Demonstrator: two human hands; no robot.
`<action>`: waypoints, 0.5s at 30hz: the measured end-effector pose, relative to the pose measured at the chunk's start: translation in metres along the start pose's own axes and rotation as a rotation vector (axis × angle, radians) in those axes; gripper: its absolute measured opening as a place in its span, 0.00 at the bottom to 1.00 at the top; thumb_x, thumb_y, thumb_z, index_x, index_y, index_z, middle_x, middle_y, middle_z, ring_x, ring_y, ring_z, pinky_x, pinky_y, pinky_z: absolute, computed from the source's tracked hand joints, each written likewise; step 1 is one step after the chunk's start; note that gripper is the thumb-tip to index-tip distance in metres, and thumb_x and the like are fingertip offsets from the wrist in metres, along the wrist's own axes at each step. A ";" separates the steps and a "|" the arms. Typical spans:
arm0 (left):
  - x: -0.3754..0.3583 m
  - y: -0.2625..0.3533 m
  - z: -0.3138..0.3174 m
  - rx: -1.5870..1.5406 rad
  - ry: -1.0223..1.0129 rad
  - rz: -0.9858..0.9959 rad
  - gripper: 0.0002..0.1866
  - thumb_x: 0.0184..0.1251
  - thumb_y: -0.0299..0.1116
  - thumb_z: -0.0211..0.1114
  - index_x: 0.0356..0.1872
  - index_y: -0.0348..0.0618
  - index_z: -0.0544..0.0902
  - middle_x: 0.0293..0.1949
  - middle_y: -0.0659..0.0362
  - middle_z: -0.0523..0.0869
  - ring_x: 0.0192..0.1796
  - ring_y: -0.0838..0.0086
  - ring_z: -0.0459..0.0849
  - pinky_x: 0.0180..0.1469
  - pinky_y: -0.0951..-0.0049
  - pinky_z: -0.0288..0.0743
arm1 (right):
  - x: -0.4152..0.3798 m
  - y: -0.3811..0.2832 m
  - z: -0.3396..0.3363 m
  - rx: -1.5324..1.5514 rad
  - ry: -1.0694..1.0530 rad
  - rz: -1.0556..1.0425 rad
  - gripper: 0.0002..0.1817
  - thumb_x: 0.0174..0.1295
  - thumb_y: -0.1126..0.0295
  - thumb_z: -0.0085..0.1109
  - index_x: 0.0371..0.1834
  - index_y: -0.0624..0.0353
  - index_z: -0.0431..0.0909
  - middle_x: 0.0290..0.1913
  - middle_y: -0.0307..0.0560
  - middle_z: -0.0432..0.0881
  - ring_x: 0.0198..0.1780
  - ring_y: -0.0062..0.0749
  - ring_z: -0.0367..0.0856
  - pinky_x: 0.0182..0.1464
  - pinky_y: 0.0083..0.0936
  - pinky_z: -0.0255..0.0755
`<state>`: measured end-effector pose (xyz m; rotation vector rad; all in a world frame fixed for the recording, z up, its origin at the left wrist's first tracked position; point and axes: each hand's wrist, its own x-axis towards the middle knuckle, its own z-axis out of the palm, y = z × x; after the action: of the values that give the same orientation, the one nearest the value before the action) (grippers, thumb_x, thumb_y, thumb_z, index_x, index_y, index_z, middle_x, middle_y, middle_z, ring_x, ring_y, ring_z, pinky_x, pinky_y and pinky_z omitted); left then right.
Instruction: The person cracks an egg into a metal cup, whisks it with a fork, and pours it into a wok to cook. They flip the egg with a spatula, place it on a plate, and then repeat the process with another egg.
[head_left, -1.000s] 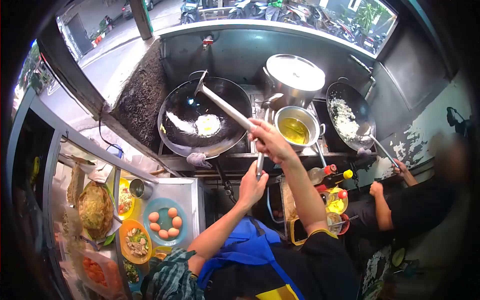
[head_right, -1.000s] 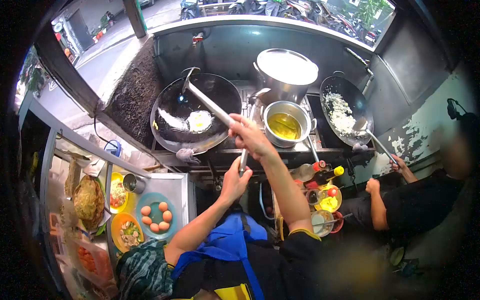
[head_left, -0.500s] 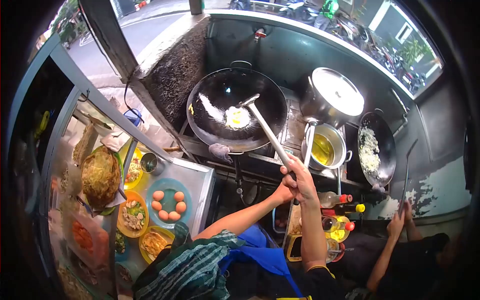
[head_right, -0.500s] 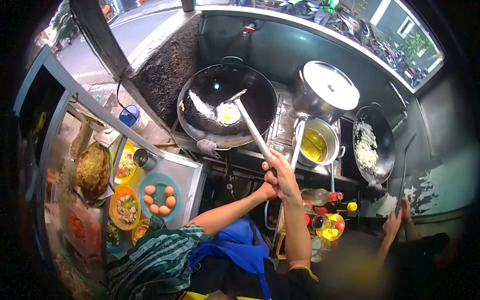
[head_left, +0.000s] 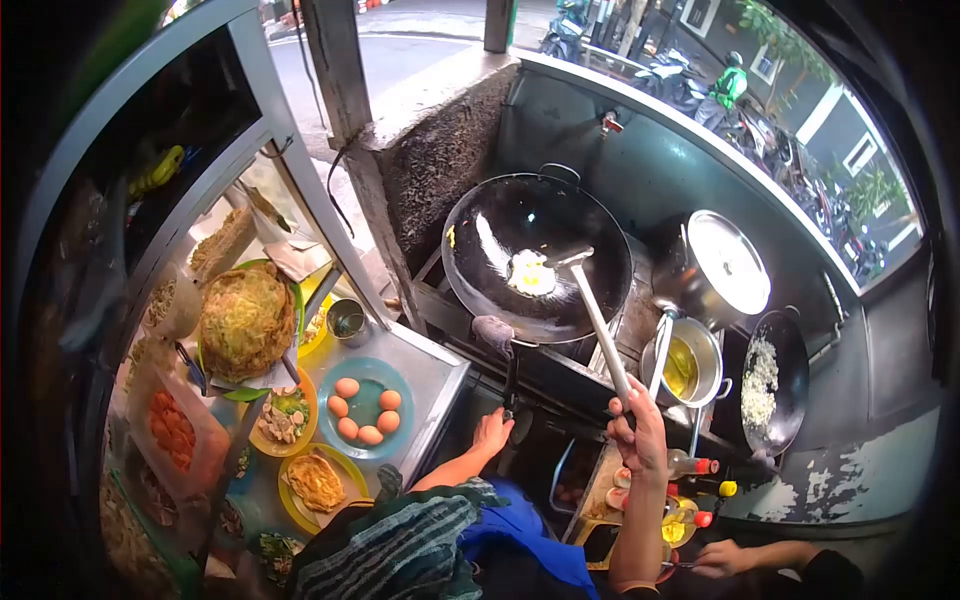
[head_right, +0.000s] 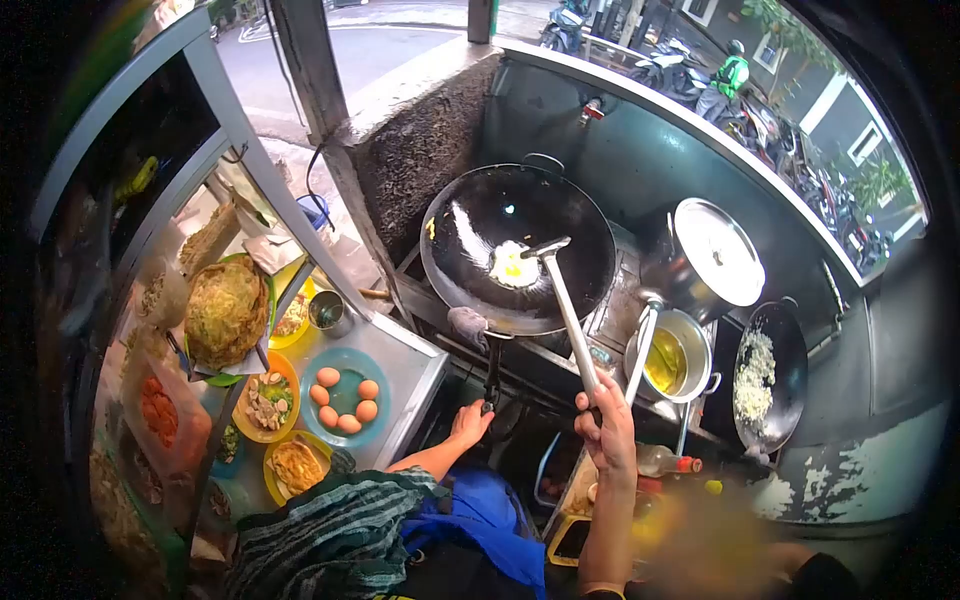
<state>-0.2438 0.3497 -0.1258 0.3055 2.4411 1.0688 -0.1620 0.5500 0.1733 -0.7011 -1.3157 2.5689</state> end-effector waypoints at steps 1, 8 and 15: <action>0.001 0.007 -0.004 0.072 -0.046 -0.028 0.24 0.67 0.44 0.66 0.56 0.37 0.78 0.44 0.40 0.86 0.52 0.42 0.83 0.54 0.47 0.78 | -0.003 0.000 0.001 -0.009 -0.006 0.000 0.23 0.76 0.65 0.49 0.71 0.60 0.64 0.34 0.43 0.76 0.14 0.12 0.57 0.22 0.13 0.61; 0.016 0.019 -0.018 0.227 -0.088 -0.092 0.25 0.69 0.54 0.62 0.40 0.36 0.87 0.44 0.43 0.88 0.51 0.44 0.85 0.52 0.49 0.79 | -0.010 -0.001 0.012 -0.070 0.018 0.003 0.23 0.76 0.65 0.49 0.71 0.60 0.65 0.34 0.42 0.76 0.14 0.12 0.57 0.22 0.12 0.63; -0.035 -0.004 -0.041 0.068 -0.218 0.018 0.26 0.69 0.54 0.60 0.42 0.37 0.87 0.37 0.45 0.89 0.43 0.51 0.88 0.48 0.54 0.81 | 0.012 0.019 0.011 -0.148 -0.054 -0.016 0.23 0.76 0.64 0.51 0.71 0.58 0.64 0.34 0.40 0.76 0.15 0.10 0.58 0.21 0.12 0.62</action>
<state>-0.2335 0.3072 -0.0934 0.4433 2.2856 0.9101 -0.1763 0.5349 0.1599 -0.6472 -1.5341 2.5142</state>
